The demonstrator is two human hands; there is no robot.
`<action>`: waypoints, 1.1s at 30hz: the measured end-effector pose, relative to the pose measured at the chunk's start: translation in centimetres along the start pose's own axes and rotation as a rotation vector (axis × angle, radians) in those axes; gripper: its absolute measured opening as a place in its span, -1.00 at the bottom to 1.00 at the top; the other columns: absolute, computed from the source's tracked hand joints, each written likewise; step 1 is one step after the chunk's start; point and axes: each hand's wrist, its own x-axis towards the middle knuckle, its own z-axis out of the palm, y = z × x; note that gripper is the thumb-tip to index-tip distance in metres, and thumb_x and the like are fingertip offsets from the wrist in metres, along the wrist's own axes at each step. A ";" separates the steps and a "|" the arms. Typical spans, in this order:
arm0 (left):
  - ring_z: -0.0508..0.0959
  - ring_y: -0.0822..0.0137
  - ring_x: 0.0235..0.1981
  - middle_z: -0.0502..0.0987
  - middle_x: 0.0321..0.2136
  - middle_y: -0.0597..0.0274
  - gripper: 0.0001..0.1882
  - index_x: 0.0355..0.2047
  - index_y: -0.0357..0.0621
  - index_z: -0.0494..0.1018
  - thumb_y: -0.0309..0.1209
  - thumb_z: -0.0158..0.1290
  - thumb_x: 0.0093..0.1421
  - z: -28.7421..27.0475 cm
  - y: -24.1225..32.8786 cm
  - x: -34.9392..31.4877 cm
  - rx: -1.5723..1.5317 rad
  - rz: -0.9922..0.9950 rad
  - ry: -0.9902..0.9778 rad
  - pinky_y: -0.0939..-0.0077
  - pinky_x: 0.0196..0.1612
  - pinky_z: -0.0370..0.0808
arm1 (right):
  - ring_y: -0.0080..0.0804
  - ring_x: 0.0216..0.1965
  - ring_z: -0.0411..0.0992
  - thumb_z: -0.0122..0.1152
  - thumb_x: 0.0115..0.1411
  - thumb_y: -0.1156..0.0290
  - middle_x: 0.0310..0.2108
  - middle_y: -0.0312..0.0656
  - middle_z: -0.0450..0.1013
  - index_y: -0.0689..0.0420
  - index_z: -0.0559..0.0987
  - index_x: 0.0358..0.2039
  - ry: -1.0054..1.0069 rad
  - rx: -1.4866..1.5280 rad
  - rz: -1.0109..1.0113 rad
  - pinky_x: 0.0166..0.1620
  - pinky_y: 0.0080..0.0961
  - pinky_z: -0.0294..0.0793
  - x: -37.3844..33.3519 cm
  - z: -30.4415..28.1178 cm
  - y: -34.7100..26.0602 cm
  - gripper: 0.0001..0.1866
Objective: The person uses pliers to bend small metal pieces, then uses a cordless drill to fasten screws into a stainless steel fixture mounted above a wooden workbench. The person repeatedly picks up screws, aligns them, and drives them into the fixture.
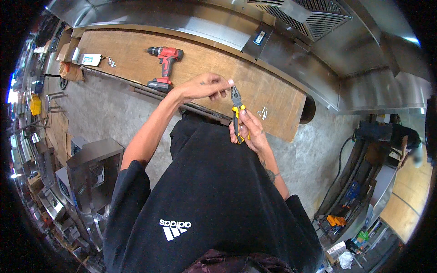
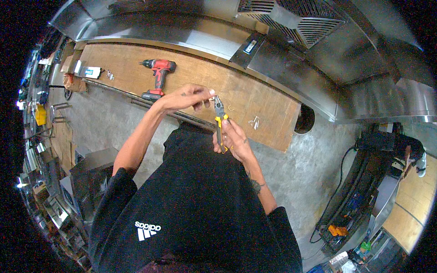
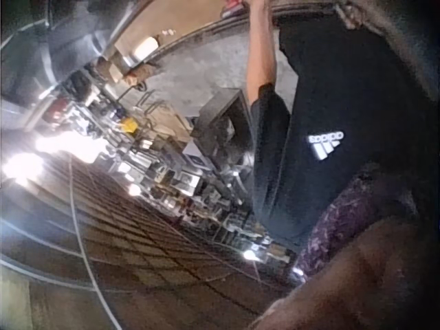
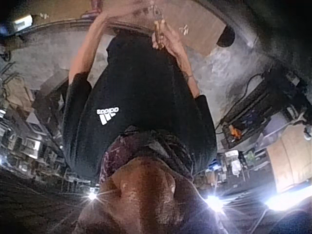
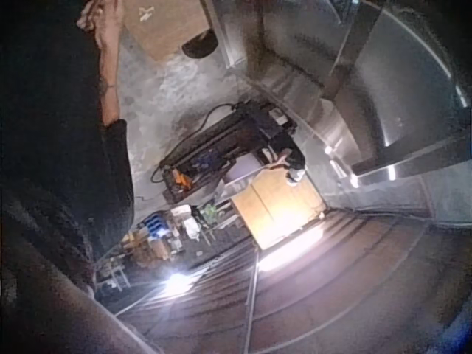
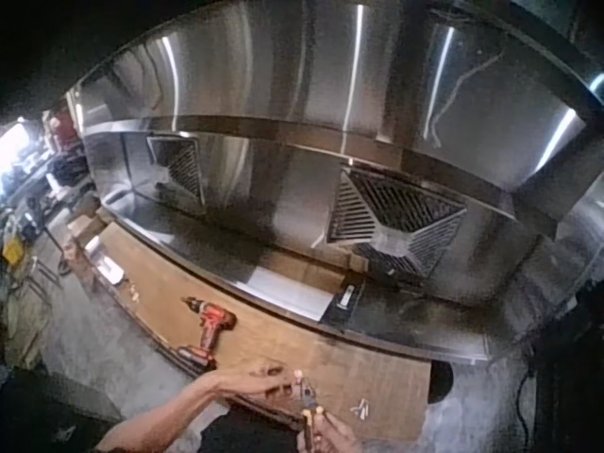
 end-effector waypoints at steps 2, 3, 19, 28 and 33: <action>0.46 0.53 -0.41 0.55 -0.42 0.37 -0.57 -0.17 -0.24 0.60 -0.05 0.16 0.33 -0.3 -0.4 0.1 -0.188 0.081 0.068 0.59 -0.25 0.44 | -0.32 -0.55 0.52 -0.10 0.49 0.07 -0.46 -0.04 0.49 0.15 0.35 -0.03 -0.011 0.018 0.002 -0.48 -0.48 0.53 0.1 -0.2 0.0 -0.63; 0.47 0.52 -0.38 0.57 -0.39 0.34 -0.59 -0.13 -0.25 0.60 -0.10 0.17 0.32 -0.4 -0.6 0.2 -0.168 0.102 0.041 0.59 -0.22 0.45 | -0.32 -0.55 0.52 -0.10 0.49 0.06 -0.45 -0.03 0.49 0.15 0.35 -0.04 -0.001 -0.008 0.008 -0.48 -0.48 0.54 0.1 -0.3 -0.1 -0.63; 0.59 0.47 -0.28 0.60 -0.30 0.26 -0.62 0.10 -0.25 0.50 -0.50 0.16 0.26 -0.7 -3.0 1.8 -0.510 0.104 -0.025 0.62 -0.21 0.52 | 0.19 -0.19 0.61 -0.21 0.51 0.05 0.00 0.44 0.44 0.23 0.32 0.10 -0.142 0.256 0.045 -0.15 -0.13 0.70 -0.9 -0.9 -1.0 -0.53; 0.66 0.35 -0.20 0.62 -0.21 0.12 -0.71 -0.02 -0.30 0.50 -0.45 0.19 0.28 4.2 -1.8 0.9 -0.661 0.173 0.413 0.51 -0.03 0.65 | 0.30 -0.04 0.54 -0.17 0.51 0.08 -0.02 0.33 0.47 0.23 0.39 0.03 -0.129 0.357 0.043 0.00 0.06 0.61 -0.6 0.0 -0.9 -0.56; 0.67 0.33 -0.23 0.62 -0.21 0.00 -0.70 -0.05 -0.43 0.48 -0.49 0.20 0.28 6.2 -1.0 0.4 -0.618 0.274 0.516 0.53 -0.10 0.66 | 0.31 -0.03 0.53 -0.18 0.51 0.06 -0.02 0.33 0.47 0.23 0.43 -0.05 -0.151 0.379 0.039 0.01 0.07 0.61 -0.2 0.3 -1.0 -0.56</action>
